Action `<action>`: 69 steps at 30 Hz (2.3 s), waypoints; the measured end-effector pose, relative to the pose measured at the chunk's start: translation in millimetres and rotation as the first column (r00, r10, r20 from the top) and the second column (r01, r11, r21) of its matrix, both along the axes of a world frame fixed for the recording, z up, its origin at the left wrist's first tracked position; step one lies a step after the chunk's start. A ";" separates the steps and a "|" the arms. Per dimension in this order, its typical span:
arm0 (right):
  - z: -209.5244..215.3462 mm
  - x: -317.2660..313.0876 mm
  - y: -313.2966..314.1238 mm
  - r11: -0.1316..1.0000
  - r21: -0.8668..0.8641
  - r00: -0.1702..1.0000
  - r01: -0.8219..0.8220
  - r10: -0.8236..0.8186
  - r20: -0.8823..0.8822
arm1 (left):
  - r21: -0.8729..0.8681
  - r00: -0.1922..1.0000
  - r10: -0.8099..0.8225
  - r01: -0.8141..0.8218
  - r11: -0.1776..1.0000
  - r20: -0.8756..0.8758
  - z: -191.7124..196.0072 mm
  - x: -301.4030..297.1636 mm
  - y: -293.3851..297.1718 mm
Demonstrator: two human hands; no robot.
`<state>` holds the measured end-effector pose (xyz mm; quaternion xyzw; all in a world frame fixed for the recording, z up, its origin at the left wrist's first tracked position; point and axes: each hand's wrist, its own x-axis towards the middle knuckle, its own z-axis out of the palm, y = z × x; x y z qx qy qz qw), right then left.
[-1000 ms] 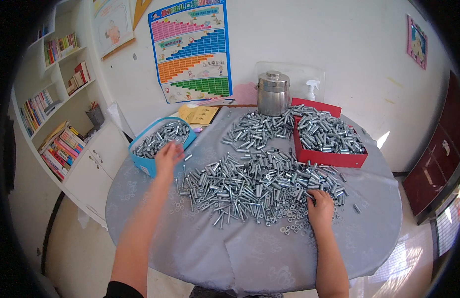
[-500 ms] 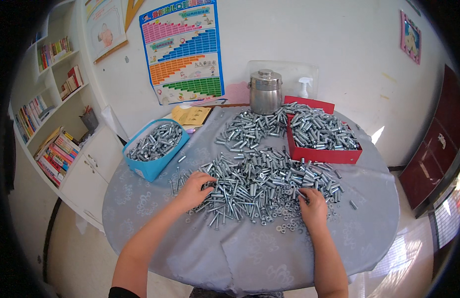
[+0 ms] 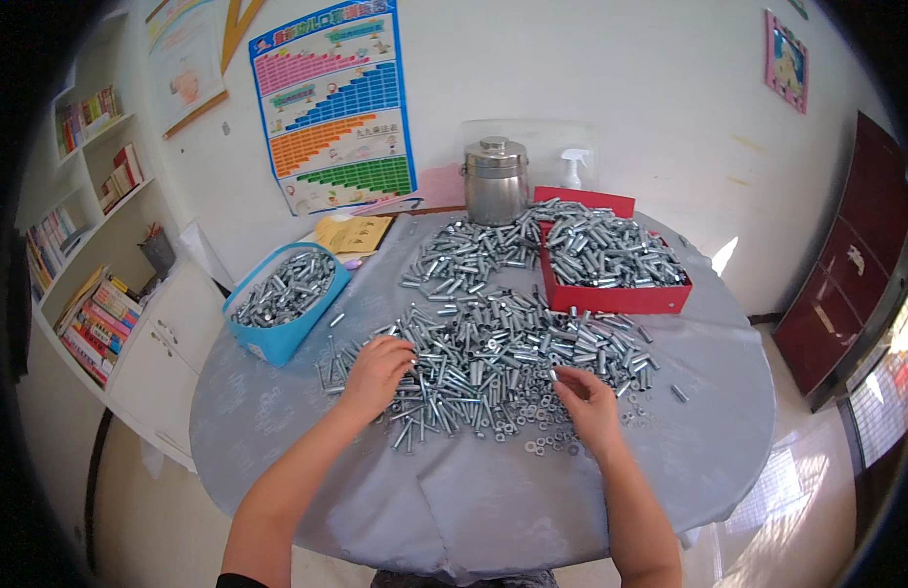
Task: The person sits at a table covered with a grey cloth and repeatedly picks up metal bolts and washers. They thread the washers onto the bolts by hand and place the assembled fasteners into a blue plastic basket on the left side of the table. The person continues this repetitive assembly process throughout the clip.
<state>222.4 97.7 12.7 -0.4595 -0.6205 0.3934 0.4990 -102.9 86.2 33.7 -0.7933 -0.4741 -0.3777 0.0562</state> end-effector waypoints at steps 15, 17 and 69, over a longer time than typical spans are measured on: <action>22.5 -11.2 -24.4 0.870 -0.262 0.891 -0.417 0.336 -0.304 | -0.535 0.327 0.425 0.579 0.615 0.844 -1.8 103.5 -67.7; 17.4 -17.4 -30.4 0.889 -0.214 0.914 -0.405 0.389 -0.117 | -0.495 0.287 0.415 0.643 0.585 0.863 -13.9 102.5 -67.9; 17.4 -4.8 -35.7 0.916 0.097 0.624 -0.389 0.185 0.759 | -0.394 0.097 0.529 0.781 0.484 0.843 -27.1 105.6 -74.3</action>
